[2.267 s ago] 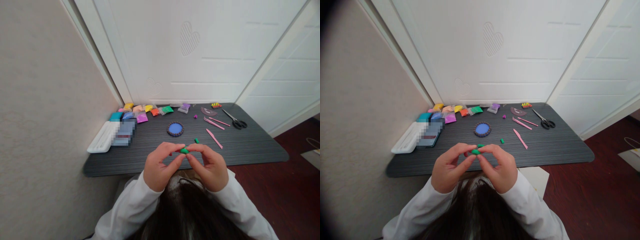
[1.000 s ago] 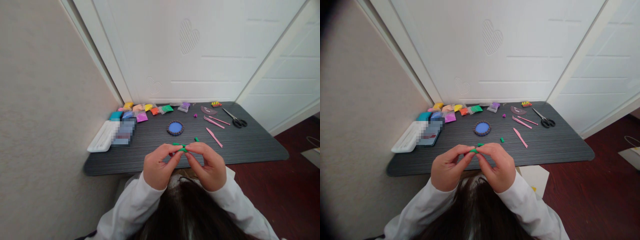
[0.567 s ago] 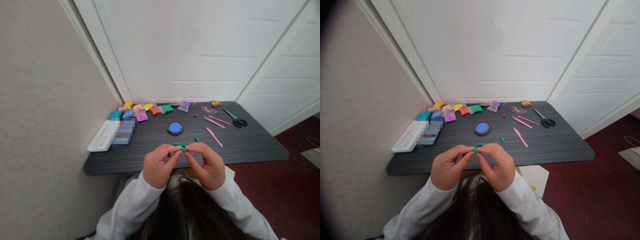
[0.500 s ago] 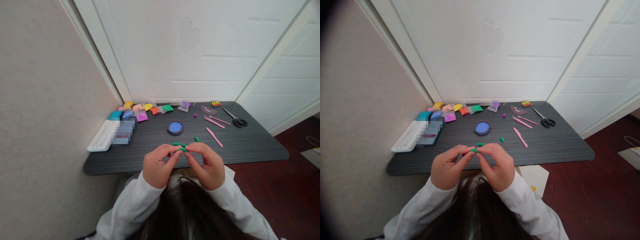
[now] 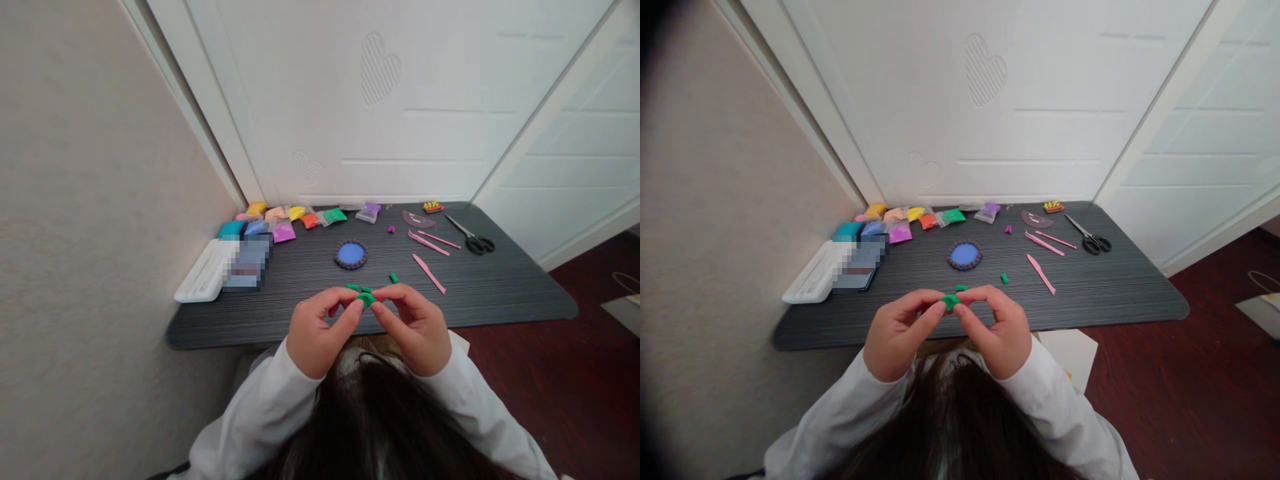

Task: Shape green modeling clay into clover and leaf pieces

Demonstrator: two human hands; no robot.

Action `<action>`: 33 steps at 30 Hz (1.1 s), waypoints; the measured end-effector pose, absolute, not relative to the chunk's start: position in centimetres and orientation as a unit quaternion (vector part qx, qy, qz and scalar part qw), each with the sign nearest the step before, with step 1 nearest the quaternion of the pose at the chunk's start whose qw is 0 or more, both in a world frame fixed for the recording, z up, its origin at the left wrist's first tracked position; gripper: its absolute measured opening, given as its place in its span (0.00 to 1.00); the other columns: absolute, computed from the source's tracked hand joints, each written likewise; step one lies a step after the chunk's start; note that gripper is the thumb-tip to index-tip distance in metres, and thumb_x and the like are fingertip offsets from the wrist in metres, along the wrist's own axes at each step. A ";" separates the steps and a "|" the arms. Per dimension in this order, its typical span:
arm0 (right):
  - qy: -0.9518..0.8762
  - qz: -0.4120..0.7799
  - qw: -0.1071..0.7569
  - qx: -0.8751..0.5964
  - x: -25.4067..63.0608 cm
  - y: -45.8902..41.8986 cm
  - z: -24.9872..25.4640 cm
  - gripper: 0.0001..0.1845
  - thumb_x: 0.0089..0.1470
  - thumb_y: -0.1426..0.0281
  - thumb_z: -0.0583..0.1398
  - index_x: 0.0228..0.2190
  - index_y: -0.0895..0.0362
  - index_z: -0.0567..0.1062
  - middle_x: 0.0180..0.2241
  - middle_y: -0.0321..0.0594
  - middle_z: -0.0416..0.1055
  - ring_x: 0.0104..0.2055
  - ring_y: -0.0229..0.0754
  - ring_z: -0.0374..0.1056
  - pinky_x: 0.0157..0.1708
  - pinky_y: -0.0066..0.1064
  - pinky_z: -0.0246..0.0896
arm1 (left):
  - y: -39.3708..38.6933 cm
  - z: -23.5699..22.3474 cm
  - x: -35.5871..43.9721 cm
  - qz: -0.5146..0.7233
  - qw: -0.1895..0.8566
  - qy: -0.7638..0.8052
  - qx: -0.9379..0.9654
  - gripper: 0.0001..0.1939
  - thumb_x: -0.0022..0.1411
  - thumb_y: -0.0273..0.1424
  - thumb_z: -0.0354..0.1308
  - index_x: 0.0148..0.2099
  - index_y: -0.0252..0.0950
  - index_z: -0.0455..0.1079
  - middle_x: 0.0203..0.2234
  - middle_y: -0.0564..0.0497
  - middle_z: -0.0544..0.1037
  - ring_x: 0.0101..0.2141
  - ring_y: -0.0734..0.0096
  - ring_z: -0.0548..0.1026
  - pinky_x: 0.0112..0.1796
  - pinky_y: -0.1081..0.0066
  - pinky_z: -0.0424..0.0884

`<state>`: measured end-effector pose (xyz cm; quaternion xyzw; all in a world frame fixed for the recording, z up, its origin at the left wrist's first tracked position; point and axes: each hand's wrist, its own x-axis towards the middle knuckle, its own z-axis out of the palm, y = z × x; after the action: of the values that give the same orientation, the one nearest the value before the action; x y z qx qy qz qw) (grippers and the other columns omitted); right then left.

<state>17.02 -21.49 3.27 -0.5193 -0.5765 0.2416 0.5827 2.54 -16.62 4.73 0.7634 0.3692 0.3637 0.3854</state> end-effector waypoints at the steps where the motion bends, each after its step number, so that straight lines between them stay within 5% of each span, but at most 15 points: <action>1: -0.579 0.243 0.580 -0.519 17.0 -21.5 3.2 0.07 0.46 0.72 0.58 0.32 0.54 0.70 0.30 0.37 0.70 0.34 0.38 0.66 0.38 0.33 0.61 | -16.6 4.7 2.6 0.359 0.382 0.373 0.765 0.08 0.55 0.33 0.50 0.34 0.38 0.69 0.27 0.54 0.74 0.28 0.74 0.70 0.31 0.75 0.64; 8: -0.651 0.174 0.528 -0.517 17.4 -21.4 3.6 0.15 0.46 0.73 0.57 0.39 0.54 0.68 0.34 0.38 0.70 0.38 0.37 0.65 0.42 0.33 0.60 | -16.5 5.0 2.7 0.338 0.350 0.397 0.778 0.09 0.55 0.33 0.50 0.33 0.38 0.70 0.25 0.55 0.74 0.24 0.77 0.67 0.28 0.76 0.61; 13: -0.688 0.106 0.499 -0.516 17.7 -21.3 3.9 0.12 0.47 0.72 0.56 0.37 0.54 0.70 0.34 0.39 0.71 0.38 0.38 0.66 0.42 0.33 0.60 | -16.5 5.2 2.7 0.337 0.337 0.393 0.786 0.09 0.55 0.33 0.49 0.32 0.35 0.68 0.24 0.54 0.73 0.25 0.77 0.66 0.28 0.76 0.62; 22: -0.696 0.088 0.494 -0.513 17.5 -21.4 3.5 0.13 0.46 0.74 0.57 0.37 0.54 0.70 0.34 0.40 0.71 0.39 0.39 0.65 0.40 0.33 0.61 | -16.3 5.0 2.7 0.323 0.469 0.341 0.748 0.09 0.55 0.32 0.50 0.33 0.34 0.69 0.26 0.51 0.74 0.29 0.74 0.70 0.32 0.75 0.65; 33: -0.701 0.056 0.507 -0.499 17.6 -21.5 3.2 0.13 0.45 0.75 0.58 0.36 0.53 0.71 0.32 0.39 0.70 0.37 0.39 0.65 0.38 0.34 0.62 | -16.4 5.1 2.7 0.322 0.445 0.358 0.755 0.08 0.55 0.32 0.50 0.31 0.33 0.68 0.23 0.53 0.72 0.26 0.76 0.68 0.30 0.76 0.63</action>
<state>17.60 -21.45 3.15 -0.4990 -0.7008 0.0563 0.5066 2.67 -16.37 5.14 0.7551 0.3575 0.3222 0.4452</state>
